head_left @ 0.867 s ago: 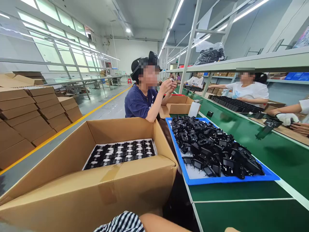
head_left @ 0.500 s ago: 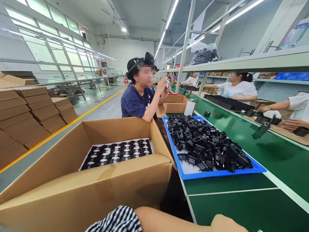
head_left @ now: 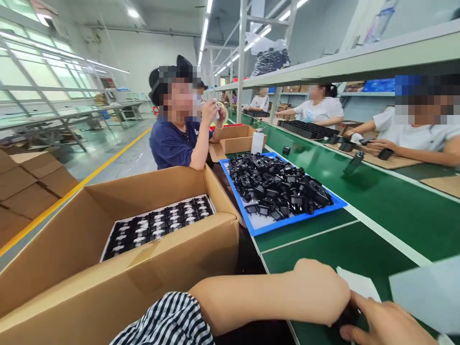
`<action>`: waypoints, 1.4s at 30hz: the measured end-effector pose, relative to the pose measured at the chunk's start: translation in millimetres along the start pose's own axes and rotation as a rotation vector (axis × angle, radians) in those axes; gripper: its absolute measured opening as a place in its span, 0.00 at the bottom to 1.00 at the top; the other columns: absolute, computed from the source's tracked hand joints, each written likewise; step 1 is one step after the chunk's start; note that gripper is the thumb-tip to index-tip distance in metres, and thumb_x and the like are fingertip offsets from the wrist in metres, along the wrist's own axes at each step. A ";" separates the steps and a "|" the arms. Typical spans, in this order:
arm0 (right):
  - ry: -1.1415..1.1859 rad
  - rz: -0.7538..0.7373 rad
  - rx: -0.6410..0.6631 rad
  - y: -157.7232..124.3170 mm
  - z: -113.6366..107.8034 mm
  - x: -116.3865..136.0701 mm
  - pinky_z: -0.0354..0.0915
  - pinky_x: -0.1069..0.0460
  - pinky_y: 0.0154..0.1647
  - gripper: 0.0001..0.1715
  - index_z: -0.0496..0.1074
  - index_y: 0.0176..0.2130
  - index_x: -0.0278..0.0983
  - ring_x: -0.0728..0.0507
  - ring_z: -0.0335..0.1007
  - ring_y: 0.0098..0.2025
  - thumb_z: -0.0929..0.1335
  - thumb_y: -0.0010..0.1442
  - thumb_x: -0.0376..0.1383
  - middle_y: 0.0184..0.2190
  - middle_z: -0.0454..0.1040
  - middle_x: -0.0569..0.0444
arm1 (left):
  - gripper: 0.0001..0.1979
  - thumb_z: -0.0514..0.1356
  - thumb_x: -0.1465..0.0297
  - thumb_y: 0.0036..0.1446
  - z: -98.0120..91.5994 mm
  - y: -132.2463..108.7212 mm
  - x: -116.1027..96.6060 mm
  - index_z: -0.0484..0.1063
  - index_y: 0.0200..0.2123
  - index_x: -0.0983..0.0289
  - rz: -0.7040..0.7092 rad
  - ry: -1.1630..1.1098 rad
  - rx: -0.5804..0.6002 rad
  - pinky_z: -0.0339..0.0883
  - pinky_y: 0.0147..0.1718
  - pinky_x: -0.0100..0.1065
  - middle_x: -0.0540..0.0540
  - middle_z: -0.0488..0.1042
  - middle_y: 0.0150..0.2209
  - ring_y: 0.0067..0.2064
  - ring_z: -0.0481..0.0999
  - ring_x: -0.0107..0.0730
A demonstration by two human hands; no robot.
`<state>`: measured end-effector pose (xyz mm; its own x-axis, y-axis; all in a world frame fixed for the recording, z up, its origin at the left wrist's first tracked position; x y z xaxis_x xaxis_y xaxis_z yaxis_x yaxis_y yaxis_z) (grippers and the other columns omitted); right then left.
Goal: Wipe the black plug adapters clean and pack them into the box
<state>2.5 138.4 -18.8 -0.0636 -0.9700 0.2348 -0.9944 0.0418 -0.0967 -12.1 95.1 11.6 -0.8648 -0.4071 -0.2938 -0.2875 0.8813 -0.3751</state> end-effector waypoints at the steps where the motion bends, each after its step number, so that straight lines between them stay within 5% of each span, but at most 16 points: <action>1: -0.007 0.030 0.058 1.5 -2.1 3.4 0.58 0.50 0.22 0.08 0.69 0.23 0.42 0.40 0.65 0.22 0.64 0.37 0.31 0.18 0.69 0.56 | 0.12 0.62 0.72 0.37 2.1 3.8 -0.7 0.70 0.30 0.68 -0.017 0.000 0.023 0.61 0.21 0.31 0.61 0.71 0.27 0.30 0.70 0.39; 6: -0.115 0.072 0.080 0.1 -12.6 11.8 0.56 0.50 0.23 0.07 0.63 0.14 0.38 0.38 0.65 0.24 0.65 0.37 0.30 0.15 0.67 0.53 | 0.09 0.62 0.78 0.31 1.6 21.7 -9.3 0.72 0.23 0.66 -0.124 -0.071 -0.053 0.61 0.23 0.32 0.61 0.71 0.26 0.29 0.70 0.40; 10: -0.130 0.085 0.054 -7.7 -13.7 15.1 0.57 0.50 0.25 0.04 0.66 0.19 0.36 0.39 0.65 0.26 0.65 0.41 0.29 0.19 0.69 0.52 | 0.11 0.64 0.78 0.27 1.3 21.7 -6.3 0.72 0.23 0.69 -0.159 -0.094 -0.041 0.60 0.24 0.33 0.64 0.71 0.25 0.29 0.69 0.42; 14: -0.053 0.121 0.001 -11.2 -17.5 12.8 0.59 0.49 0.31 0.06 0.69 0.30 0.36 0.41 0.66 0.29 0.66 0.46 0.32 0.25 0.71 0.53 | 0.11 0.65 0.72 0.27 -0.4 14.7 10.0 0.72 0.22 0.66 -0.014 -0.151 -0.155 0.57 0.22 0.29 0.56 0.69 0.19 0.25 0.68 0.36; 18: 0.188 0.155 -0.047 -10.4 -19.8 -1.0 0.60 0.50 0.33 0.10 0.68 0.35 0.37 0.42 0.65 0.33 0.65 0.49 0.34 0.31 0.70 0.55 | 0.15 0.61 0.66 0.37 8.6 6.6 38.4 0.70 0.33 0.61 0.091 -0.626 -0.392 0.53 0.21 0.23 0.47 0.67 0.19 0.22 0.65 0.24; 21: 0.398 0.141 -0.014 -12.0 -17.0 -8.7 0.59 0.51 0.38 0.13 0.68 0.36 0.38 0.44 0.64 0.37 0.65 0.46 0.31 0.34 0.70 0.56 | 0.19 0.61 0.64 0.36 28.7 11.0 52.0 0.68 0.36 0.64 0.042 -0.896 -0.353 0.51 0.18 0.23 0.45 0.64 0.15 0.18 0.61 0.21; 28: 0.585 0.205 -0.094 -21.1 -22.2 -21.7 0.59 0.50 0.41 0.21 0.65 0.42 0.35 0.46 0.64 0.37 0.66 0.44 0.33 0.39 0.67 0.54 | 0.16 0.60 0.67 0.38 34.6 23.2 50.0 0.69 0.33 0.68 0.081 -1.296 -0.273 0.58 0.22 0.24 0.49 0.68 0.21 0.20 0.63 0.19; 33: 0.482 0.083 -0.100 -24.5 -28.7 -6.6 0.59 0.50 0.41 0.29 0.59 0.47 0.38 0.45 0.62 0.40 0.67 0.44 0.37 0.41 0.65 0.54 | 0.18 0.61 0.64 0.37 38.4 20.7 52.3 0.69 0.32 0.69 0.103 -1.468 -0.223 0.57 0.20 0.22 0.48 0.65 0.17 0.18 0.62 0.16; 37: 0.067 0.000 -0.132 -26.8 -33.3 13.4 0.59 0.48 0.36 0.40 0.54 0.50 0.34 0.41 0.61 0.38 0.70 0.40 0.41 0.37 0.66 0.49 | 0.15 0.60 0.64 0.37 35.4 16.7 53.1 0.69 0.27 0.69 0.103 -1.472 -0.220 0.56 0.18 0.22 0.47 0.63 0.15 0.17 0.61 0.16; 42: -0.412 -0.075 -0.411 -33.9 -51.7 38.6 0.54 0.50 0.28 0.30 0.65 0.33 0.28 0.40 0.60 0.28 0.69 0.38 0.49 0.21 0.65 0.49 | 0.13 0.59 0.65 0.39 21.3 5.4 46.2 0.69 0.27 0.69 0.122 -1.324 -0.301 0.55 0.18 0.22 0.48 0.65 0.17 0.18 0.60 0.16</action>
<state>29.5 111.9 43.6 -0.0359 -0.9835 -0.1771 -0.9511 -0.0208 0.3081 -44.9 76.0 -22.7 0.0991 -0.0965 -0.9904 -0.4631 0.8765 -0.1317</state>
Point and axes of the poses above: each hand's wrist, its own y-axis towards the middle knuckle, its own z-axis out of the palm, x = y × z, the point moved 9 cm from there along y, towards the middle knuckle
